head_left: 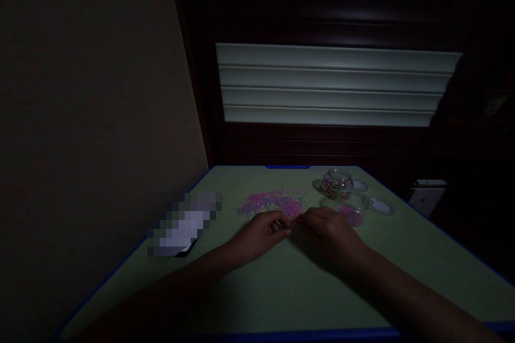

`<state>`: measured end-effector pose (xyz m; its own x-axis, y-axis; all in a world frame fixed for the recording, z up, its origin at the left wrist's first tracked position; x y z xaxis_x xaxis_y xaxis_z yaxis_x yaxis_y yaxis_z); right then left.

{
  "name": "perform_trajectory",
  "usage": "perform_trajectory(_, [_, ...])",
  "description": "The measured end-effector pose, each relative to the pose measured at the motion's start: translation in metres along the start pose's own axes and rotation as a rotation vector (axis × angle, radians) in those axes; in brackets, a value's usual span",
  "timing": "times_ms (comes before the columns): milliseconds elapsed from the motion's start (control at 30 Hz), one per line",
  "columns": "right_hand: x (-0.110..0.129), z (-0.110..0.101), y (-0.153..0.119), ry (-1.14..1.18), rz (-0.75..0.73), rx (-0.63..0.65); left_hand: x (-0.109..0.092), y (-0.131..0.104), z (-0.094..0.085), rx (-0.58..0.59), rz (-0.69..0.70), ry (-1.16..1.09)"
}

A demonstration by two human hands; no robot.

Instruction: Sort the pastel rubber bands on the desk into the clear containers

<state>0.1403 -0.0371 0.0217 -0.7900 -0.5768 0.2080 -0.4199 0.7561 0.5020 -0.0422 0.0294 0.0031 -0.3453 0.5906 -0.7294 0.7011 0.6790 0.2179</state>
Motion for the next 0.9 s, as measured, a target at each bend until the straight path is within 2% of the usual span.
perform_trajectory(333, [0.0,-0.004,0.0,0.013,-0.021,-0.049,0.003,0.001,0.001,-0.007,-0.02,-0.006])
perform_trajectory(500, [-0.006,-0.011,0.0,-0.061,0.005,-0.102,0.002,0.001,0.0,0.012,-0.043,-0.032])
perform_trajectory(667, [-0.021,-0.035,-0.002,-0.26,0.175,-0.215,0.001,0.001,0.0,0.016,-0.06,-0.019])
perform_trajectory(800, [-0.032,-0.053,-0.007,-0.511,0.349,-0.226,0.0,0.001,-0.001,0.026,-0.064,0.0])
perform_trajectory(900, [-0.036,-0.06,-0.009,-0.628,0.418,-0.177,0.001,0.001,-0.001,0.02,-0.064,0.004])
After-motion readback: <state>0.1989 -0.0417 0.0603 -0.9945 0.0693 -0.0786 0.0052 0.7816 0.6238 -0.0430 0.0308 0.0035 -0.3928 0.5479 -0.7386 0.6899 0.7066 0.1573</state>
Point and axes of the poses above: each hand's wrist, its own y-axis towards the middle knuckle, its own z-axis out of the palm, x = y × z, the point moved 1 cm from there along y, towards the middle knuckle, and after that the axes turned 6 degrees about y, right-handed, at the moved point
